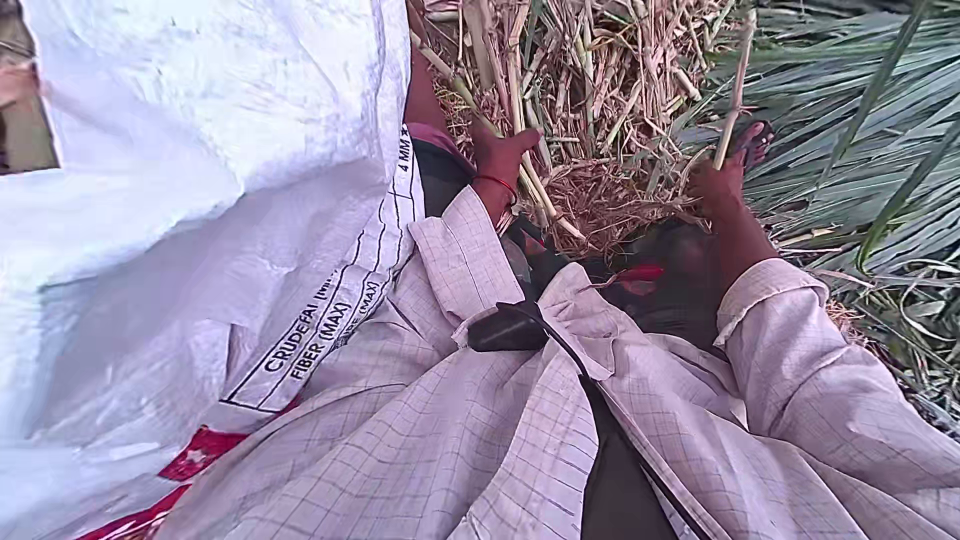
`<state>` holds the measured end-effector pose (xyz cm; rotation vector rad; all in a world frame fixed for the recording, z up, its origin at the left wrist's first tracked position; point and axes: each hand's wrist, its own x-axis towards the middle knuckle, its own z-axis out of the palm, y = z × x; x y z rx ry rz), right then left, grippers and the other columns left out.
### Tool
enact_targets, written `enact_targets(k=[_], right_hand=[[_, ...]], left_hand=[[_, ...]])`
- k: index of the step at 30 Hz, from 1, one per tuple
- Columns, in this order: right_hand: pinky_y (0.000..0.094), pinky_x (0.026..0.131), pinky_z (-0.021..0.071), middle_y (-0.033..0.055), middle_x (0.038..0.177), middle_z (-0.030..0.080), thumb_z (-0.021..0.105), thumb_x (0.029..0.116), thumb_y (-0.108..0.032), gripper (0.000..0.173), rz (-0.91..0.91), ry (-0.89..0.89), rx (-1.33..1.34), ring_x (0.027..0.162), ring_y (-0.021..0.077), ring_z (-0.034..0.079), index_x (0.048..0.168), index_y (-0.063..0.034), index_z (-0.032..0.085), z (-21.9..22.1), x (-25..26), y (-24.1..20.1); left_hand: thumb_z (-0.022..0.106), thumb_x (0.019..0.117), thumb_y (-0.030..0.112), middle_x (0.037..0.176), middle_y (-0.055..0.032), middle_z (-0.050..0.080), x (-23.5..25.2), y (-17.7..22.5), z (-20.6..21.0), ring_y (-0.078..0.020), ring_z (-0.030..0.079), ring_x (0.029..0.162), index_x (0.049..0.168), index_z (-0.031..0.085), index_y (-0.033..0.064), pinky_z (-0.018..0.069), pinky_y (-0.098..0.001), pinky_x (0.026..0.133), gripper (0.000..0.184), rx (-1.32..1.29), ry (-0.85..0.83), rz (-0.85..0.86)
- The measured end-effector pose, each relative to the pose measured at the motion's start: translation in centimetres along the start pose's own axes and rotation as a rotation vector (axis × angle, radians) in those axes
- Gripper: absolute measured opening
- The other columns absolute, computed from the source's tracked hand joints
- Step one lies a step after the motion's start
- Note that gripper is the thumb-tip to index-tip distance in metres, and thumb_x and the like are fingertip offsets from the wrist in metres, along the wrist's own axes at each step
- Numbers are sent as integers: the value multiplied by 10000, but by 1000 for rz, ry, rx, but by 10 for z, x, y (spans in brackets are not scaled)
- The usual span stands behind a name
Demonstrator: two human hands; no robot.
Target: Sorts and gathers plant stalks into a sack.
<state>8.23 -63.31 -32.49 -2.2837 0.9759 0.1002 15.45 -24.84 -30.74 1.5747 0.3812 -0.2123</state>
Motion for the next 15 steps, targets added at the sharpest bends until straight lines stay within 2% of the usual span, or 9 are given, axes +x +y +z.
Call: enact_targets(k=[2, 4, 6, 8, 10, 11, 12, 13, 15], right_hand=[[355, 651, 584, 74, 906, 674, 488, 1074, -285, 334, 89, 149, 480, 727, 167, 673, 1275, -21, 534, -15, -34, -8], [280, 525, 525, 18, 796, 667, 474, 1070, -265, 219, 132, 124, 735, 605, 112, 631, 1166, -84, 551, -22, -74, -26], [250, 501, 506, -3, 780, 661, 414, 1106, -345, 302, 91, -12, 833, 572, 97, 601, 1091, -106, 600, -19, -116, -43], [231, 452, 460, -12, 729, 659, 338, 1112, -382, 400, 47, -128, 824, 534, 88, 580, 987, -115, 608, 0, -159, -63], [263, 479, 488, 14, 717, 654, 308, 1130, -408, 489, -36, -246, 724, 556, 110, 601, 949, -69, 611, 30, -192, -73], [309, 569, 525, 20, 723, 635, 309, 1132, -393, 493, -126, -314, 618, 608, 124, 604, 937, -49, 603, 45, -203, -73], [365, 627, 494, 38, 727, 596, 340, 1120, -384, 492, -229, -362, 467, 641, 153, 567, 908, -31, 609, 61, -212, -70], [441, 658, 472, 85, 740, 560, 382, 1109, -389, 484, -329, -411, 291, 669, 216, 556, 909, -10, 608, 72, -220, -69], [577, 768, 525, 203, 857, 644, 424, 1096, -435, 525, -428, -477, 23, 813, 352, 663, 1017, 34, 645, 82, -232, -72]], left_hand=[[900, 759, 213, 1476, -232, 475, -8, -7, 4, -281, 533, 1325, 1558, 256, 4, 502, -439, 1072, 1047, -30, -69, -85], [893, 782, 221, 1454, -239, 502, -15, -15, 9, -299, 555, 1301, 1549, 291, 3, 499, -471, 1065, 1000, -55, -167, -122], [899, 780, 194, 1363, -238, 563, -21, -28, 17, -290, 632, 1175, 1521, 332, 4, 562, -456, 980, 952, -94, -254, -104], [888, 804, 206, 1367, -245, 559, -35, -32, 23, -294, 633, 1175, 1530, 301, -2, 552, -446, 997, 956, -62, -322, -104], [884, 816, 259, 1433, -252, 518, -50, -34, 26, -310, 587, 1264, 1552, 285, 10, 516, -470, 1055, 982, -24, -350, -101], [868, 834, 280, 1482, -246, 480, -56, -35, 27, -308, 546, 1319, 1575, 251, 19, 486, -473, 1092, 999, -29, -370, -104], [856, 848, 310, 1483, -240, 488, -60, -38, 28, -297, 552, 1319, 1581, 239, 20, 488, -466, 1092, 1001, -31, -380, -103], [843, 861, 322, 1455, -240, 518, -64, -42, 29, -291, 577, 1293, 1574, 251, 13, 504, -461, 1077, 977, -33, -383, -92], [807, 903, 281, 1495, -241, 476, -71, -42, 23, -286, 537, 1338, 1580, 226, 9, 472, -455, 1110, 932, -41, -433, -78]])
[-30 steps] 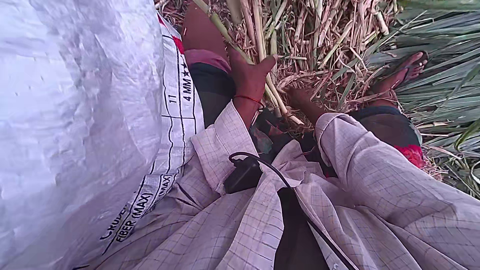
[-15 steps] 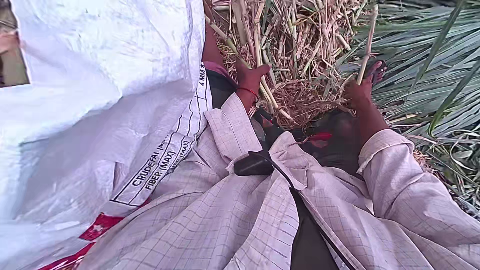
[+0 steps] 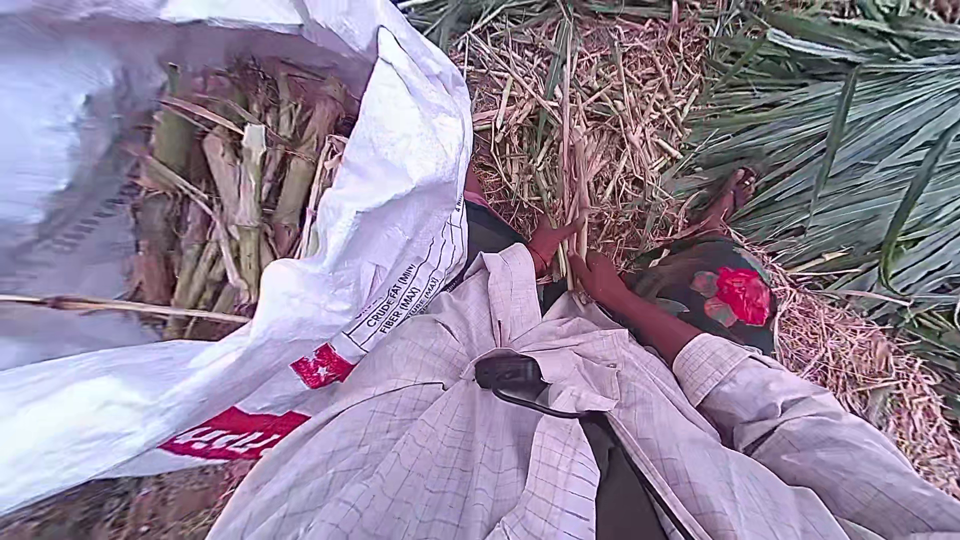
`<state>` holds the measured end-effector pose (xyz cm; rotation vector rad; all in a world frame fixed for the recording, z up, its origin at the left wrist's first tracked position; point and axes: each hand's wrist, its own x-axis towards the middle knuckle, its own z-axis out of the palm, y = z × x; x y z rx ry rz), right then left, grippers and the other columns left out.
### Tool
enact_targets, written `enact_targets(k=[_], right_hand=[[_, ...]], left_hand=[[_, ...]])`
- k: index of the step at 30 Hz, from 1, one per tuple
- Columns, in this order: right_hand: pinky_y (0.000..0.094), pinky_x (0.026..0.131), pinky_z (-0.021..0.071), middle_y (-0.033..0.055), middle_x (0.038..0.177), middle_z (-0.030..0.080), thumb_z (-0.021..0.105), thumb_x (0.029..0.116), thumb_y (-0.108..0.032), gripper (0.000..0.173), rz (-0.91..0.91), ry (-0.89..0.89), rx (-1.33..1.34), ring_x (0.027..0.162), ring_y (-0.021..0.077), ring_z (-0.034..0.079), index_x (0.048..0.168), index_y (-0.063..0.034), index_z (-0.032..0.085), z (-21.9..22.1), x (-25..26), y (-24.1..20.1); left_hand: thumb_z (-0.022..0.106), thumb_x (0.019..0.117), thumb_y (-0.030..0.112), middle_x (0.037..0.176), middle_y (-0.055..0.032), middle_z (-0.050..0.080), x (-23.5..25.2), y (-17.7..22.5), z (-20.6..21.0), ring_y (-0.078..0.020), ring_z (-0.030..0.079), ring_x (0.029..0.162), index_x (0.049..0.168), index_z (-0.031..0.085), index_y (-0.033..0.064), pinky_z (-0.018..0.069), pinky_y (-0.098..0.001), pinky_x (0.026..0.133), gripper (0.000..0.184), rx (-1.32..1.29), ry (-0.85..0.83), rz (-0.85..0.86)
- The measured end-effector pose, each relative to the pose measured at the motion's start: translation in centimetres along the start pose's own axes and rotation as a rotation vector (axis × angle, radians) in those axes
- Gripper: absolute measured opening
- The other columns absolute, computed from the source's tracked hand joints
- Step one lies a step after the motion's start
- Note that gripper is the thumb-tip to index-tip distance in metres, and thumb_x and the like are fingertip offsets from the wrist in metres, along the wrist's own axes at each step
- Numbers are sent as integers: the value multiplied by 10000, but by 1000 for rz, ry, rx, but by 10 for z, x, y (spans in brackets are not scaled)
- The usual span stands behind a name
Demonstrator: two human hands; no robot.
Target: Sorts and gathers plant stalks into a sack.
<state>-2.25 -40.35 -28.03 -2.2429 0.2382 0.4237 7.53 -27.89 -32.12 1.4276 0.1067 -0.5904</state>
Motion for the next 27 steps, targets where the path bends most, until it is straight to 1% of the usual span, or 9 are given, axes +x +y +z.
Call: enact_targets(k=[3, 7, 10, 12, 14, 17, 20, 23, 27], right_hand=[[630, 824, 523, 267, 952, 666, 379, 1104, -495, 614, 11, -124, -143, 914, 426, 679, 1080, 58, 645, 2, -6, -11], [636, 826, 530, 257, 951, 684, 391, 1098, -509, 605, -105, -133, -199, 926, 425, 694, 1116, 37, 650, 4, -10, -11], [613, 807, 544, 196, 921, 700, 309, 1107, -518, 614, -314, -160, -225, 894, 376, 707, 1152, -25, 673, -8, -5, 5], [598, 845, 530, 211, 972, 699, 260, 1123, -448, 611, -361, -122, -105, 921, 366, 697, 1170, 0, 674, -23, -4, 15], [555, 920, 537, 232, 1078, 701, 263, 1133, -385, 576, -280, -57, 82, 992, 343, 696, 1246, 32, 644, -39, 2, 27], [522, 803, 584, 222, 1056, 702, 359, 1124, -402, 502, 26, -17, 202, 876, 324, 716, 1418, -25, 514, -60, 17, 61], [541, 798, 569, 265, 1079, 682, 435, 1114, -362, 473, 189, -68, 191, 863, 352, 696, 1378, 12, 552, -68, 31, 85], [464, 805, 570, 234, 1103, 679, 436, 1117, -311, 426, 147, -198, 137, 867, 285, 693, 1360, 19, 554, -70, 27, 67], [453, 845, 577, 236, 1161, 670, 410, 1127, -280, 412, 64, -375, 74, 924, 275, 706, 1390, 13, 531, -73, 18, 58]], left_hand=[[820, 884, 173, 1405, -215, 557, -12, 2, -4, -250, 616, 1230, 1543, 289, 6, 529, -418, 1043, 863, -26, -59, 53], [824, 863, 112, 1325, -216, 600, -19, 7, -8, -249, 651, 1143, 1510, 341, -7, 559, -426, 989, 816, 8, -64, 80], [798, 881, 142, 1237, -200, 631, -19, 11, -15, -238, 678, 1023, 1504, 346, 7, 589, -419, 902, 781, 24, -58, 54], [772, 899, 181, 1177, -175, 643, -21, 15, -20, -216, 681, 955, 1522, 307, 21, 595, -400, 856, 794, 25, -75, 68], [748, 911, 184, 1110, -151, 659, -33, 30, -20, -194, 683, 903, 1496, 329, 8, 600, -379, 824, 740, 18, -84, 105], [743, 882, 113, 1004, -130, 663, -54, 56, -10, -196, 690, 799, 1480, 316, 23, 615, -370, 744, 741, -55, -112, 189], [800, 773, 34, 1132, -134, 641, -97, 99, -4, -168, 691, 945, 1455, 317, -2, 611, -352, 848, 837, -22, -106, 328], [869, 684, 71, 1346, -163, 572, -152, 152, -9, -151, 633, 1157, 1539, 255, -22, 556, -339, 997, 1056, 107, -98, 476], [877, 679, 91, 1104, -45, 677, -236, 208, -40, -103, 699, 961, 1384, 363, -12, 614, -307, 878, 878, 223, -100, 698]])
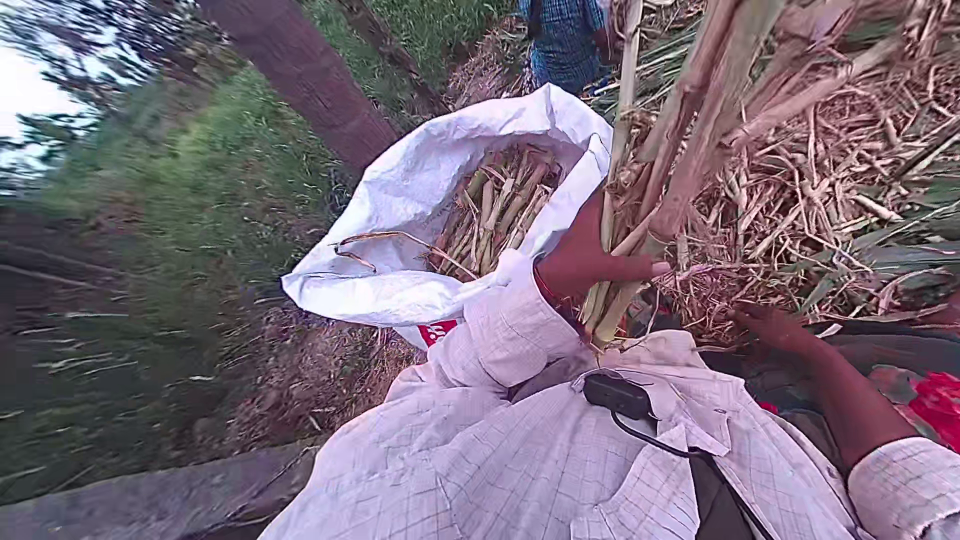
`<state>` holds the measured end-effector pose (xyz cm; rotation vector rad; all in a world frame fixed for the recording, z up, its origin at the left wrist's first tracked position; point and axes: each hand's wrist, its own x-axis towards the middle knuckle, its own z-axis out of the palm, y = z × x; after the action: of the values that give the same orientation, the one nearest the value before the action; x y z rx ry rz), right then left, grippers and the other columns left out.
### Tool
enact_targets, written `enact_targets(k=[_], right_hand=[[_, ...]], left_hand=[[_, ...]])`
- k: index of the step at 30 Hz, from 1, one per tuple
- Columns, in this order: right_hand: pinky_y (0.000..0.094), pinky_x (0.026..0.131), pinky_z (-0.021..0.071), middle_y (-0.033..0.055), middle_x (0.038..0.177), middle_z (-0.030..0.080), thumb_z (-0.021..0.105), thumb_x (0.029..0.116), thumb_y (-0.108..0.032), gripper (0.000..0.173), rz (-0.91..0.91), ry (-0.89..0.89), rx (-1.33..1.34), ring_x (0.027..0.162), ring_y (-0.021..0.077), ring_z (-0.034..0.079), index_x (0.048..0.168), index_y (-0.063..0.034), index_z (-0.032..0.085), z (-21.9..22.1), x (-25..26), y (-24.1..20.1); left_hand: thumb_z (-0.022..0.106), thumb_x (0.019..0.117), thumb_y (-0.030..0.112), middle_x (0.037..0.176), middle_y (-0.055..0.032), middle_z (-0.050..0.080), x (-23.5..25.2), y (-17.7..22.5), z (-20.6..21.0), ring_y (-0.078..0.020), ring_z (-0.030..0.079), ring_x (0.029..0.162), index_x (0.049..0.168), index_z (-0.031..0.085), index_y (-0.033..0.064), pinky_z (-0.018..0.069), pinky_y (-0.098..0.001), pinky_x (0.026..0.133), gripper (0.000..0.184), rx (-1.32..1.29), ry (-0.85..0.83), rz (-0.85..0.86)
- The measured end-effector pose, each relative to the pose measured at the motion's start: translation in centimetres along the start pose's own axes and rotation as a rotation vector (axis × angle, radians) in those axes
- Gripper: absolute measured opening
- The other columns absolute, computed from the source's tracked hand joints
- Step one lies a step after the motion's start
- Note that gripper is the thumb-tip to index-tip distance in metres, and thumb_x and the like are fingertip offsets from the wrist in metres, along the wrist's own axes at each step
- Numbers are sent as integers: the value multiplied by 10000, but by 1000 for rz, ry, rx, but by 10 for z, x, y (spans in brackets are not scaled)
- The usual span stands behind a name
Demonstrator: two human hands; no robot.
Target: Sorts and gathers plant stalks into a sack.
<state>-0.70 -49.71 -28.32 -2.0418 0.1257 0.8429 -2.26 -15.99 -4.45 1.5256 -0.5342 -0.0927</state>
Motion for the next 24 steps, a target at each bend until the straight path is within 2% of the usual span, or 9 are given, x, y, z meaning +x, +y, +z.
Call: enact_targets(k=[4, 6, 7, 8, 10, 14, 17, 21, 24], right_hand=[[449, 793, 580, 227, 1105, 677, 433, 1123, -299, 408, 4, -12, 32, 868, 272, 703, 1387, -2, 527, -1, 4, 3], [457, 774, 578, 217, 1080, 679, 436, 1120, -310, 409, 1, 9, 55, 855, 272, 696, 1382, -11, 536, -4, 4, 1], [467, 778, 576, 217, 1083, 682, 427, 1122, -307, 408, 3, 11, 56, 864, 277, 698, 1388, -18, 535, -5, 4, 0], [473, 779, 575, 217, 1086, 683, 418, 1124, -307, 406, 12, 8, 53, 871, 283, 699, 1396, -28, 533, -6, 5, 0], [462, 772, 563, 213, 1090, 683, 404, 1129, -311, 410, 23, -4, 34, 870, 280, 690, 1420, -46, 516, -5, 6, -4], [471, 773, 570, 226, 1114, 686, 407, 1127, -322, 419, 14, -12, 8, 886, 294, 706, 1421, -42, 512, -2, 13, -5], [466, 781, 574, 212, 1109, 686, 419, 1125, -334, 417, 29, -29, -17, 888, 285, 705, 1408, -45, 519, -2, 5, 0], [433, 746, 570, 201, 1078, 688, 432, 1123, -327, 402, 38, 5, 8, 837, 254, 697, 1383, -39, 535, -7, -9, 6], [406, 738, 567, 195, 1046, 680, 429, 1125, -295, 389, 22, 50, 75, 820, 239, 688, 1381, -18, 527, -8, -16, 6]], left_hand=[[945, 625, 227, 1278, -13, 634, -57, 81, -77, -47, 632, 1173, 1428, 385, -4, 554, -255, 1026, 1006, 659, 174, 121], [894, 586, 502, 1205, 1, 644, -87, 124, -106, 2, 623, 1087, 1451, 398, 44, 543, -238, 959, 1097, 1198, 277, -50], [856, 566, 563, 1132, -56, 669, -100, 141, -116, -97, 654, 1002, 1462, 403, 63, 560, -360, 878, 1121, 1406, 303, -196], [879, 571, 493, 1036, -158, 676, -110, 152, -122, -281, 678, 916, 1455, 408, 48, 550, -536, 788, 1096, 1520, 296, -339], [955, 664, 305, 836, -279, 635, -119, 154, -130, -520, 651, 776, 1385, 424, 30, 491, -715, 656, 937, 1646, 232, -652], [933, 734, 239, 960, -319, 661, -119, 120, -152, -555, 657, 902, 1468, 425, 104, 506, -734, 748, 903, 1698, 72, -1010], [934, 724, 242, 978, -302, 669, -113, 110, -154, -530, 666, 918, 1474, 433, 125, 517, -707, 757, 910, 1704, -45, -1024], [959, 692, 250, 941, -254, 685, -104, 141, -142, -494, 670, 880, 1426, 527, 190, 510, -699, 730, 854, 1713, -82, -962], [973, 654, 317, 816, -89, 683, -113, 158, -142, -291, 663, 722, 1284, 629, 192, 524, -555, 631, 729, 1599, -223, -779]])
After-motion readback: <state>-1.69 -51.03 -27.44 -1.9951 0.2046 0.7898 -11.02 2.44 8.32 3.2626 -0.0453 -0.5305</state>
